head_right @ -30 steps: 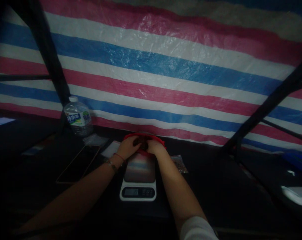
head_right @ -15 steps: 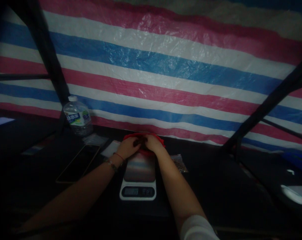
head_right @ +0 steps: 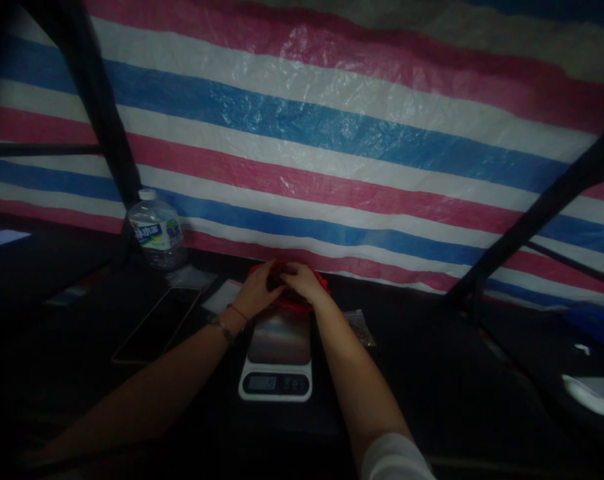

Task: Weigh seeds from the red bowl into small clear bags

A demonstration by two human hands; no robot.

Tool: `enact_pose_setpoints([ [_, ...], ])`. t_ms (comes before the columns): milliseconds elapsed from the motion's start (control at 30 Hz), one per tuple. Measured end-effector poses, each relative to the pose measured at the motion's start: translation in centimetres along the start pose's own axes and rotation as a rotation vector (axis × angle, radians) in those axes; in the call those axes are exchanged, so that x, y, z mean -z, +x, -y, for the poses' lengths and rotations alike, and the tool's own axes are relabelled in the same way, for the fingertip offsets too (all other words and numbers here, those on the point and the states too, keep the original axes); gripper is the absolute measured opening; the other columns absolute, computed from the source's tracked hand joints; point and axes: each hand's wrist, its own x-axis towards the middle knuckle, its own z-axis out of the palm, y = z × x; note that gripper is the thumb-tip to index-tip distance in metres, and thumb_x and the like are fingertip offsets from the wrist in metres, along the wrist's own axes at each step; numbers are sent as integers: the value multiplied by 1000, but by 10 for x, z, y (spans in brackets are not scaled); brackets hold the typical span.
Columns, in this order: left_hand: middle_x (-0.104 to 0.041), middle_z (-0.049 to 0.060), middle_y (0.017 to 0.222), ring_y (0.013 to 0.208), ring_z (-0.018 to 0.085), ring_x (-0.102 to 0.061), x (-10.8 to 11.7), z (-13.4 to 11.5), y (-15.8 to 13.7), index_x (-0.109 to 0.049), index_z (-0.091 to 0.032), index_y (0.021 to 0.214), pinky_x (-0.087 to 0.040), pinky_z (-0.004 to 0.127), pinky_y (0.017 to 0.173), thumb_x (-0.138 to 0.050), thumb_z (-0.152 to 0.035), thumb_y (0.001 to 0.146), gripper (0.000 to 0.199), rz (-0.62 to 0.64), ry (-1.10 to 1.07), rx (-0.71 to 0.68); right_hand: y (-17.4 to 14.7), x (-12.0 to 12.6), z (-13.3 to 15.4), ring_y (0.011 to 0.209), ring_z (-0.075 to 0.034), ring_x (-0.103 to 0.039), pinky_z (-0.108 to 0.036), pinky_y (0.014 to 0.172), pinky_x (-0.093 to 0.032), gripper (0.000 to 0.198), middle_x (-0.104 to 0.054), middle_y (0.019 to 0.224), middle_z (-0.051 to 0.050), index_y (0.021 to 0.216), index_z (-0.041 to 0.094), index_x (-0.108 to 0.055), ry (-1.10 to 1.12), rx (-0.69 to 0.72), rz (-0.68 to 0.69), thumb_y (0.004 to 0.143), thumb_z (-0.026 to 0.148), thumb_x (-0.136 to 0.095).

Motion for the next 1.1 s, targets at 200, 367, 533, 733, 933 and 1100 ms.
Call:
enact_pose_setpoints([
  [200, -49, 17, 138, 130, 29, -45, -1, 4, 0, -35, -13, 140, -37, 45, 109, -68, -35, 76, 75, -30, 28, 17, -1, 9, 2, 76, -16, -66, -24, 68, -50, 21, -73, 85, -3, 92, 16, -72, -271, -75, -87, 77, 23, -58],
  [367, -52, 17, 136, 128, 28, -48, 0, 2, 0, -36, -12, 139, -39, 44, 108, -70, -36, 74, 77, 14, 2, 41, 1, 9, -5, 71, -15, -65, -23, 66, -49, 18, -73, 80, -4, 86, 14, -72, -273, -90, -64, 76, 25, -62],
  [533, -63, 10, 121, 113, 23, -59, 4, -3, 0, -53, -17, 125, -45, 38, 101, -60, -30, 82, 46, 107, -23, 24, 1, 5, -4, 78, -15, -66, -24, 71, -50, 24, -73, 91, -5, 95, 15, -71, -105, -8, 94, 78, 27, -62],
  [733, -68, 10, 109, 102, 24, -63, 7, -5, -1, -60, -17, 113, -49, 35, 92, -57, -32, 84, 34, 74, 78, 113, 4, 12, -12, 84, -17, -65, -27, 78, -50, 29, -72, 94, -5, 95, 14, -69, -359, -73, -204, 67, 10, -62],
  [933, -69, 9, 100, 95, 24, -64, 5, -3, -1, -62, -17, 103, -51, 34, 86, -56, -36, 84, 27, 70, 122, 127, 4, 11, -14, 89, -18, -65, -27, 84, -49, 41, -72, 94, -6, 94, 16, -72, -641, -88, -90, 64, -3, -50],
  [1100, -69, 8, 102, 95, 23, -65, 4, -2, -1, -61, -19, 104, -51, 33, 85, -55, -36, 85, 27, 69, 106, 124, 0, 5, -6, 103, -20, -62, -29, 95, -45, 39, -70, 110, -9, 107, 16, -70, -734, 38, 34, 75, 4, -51],
])
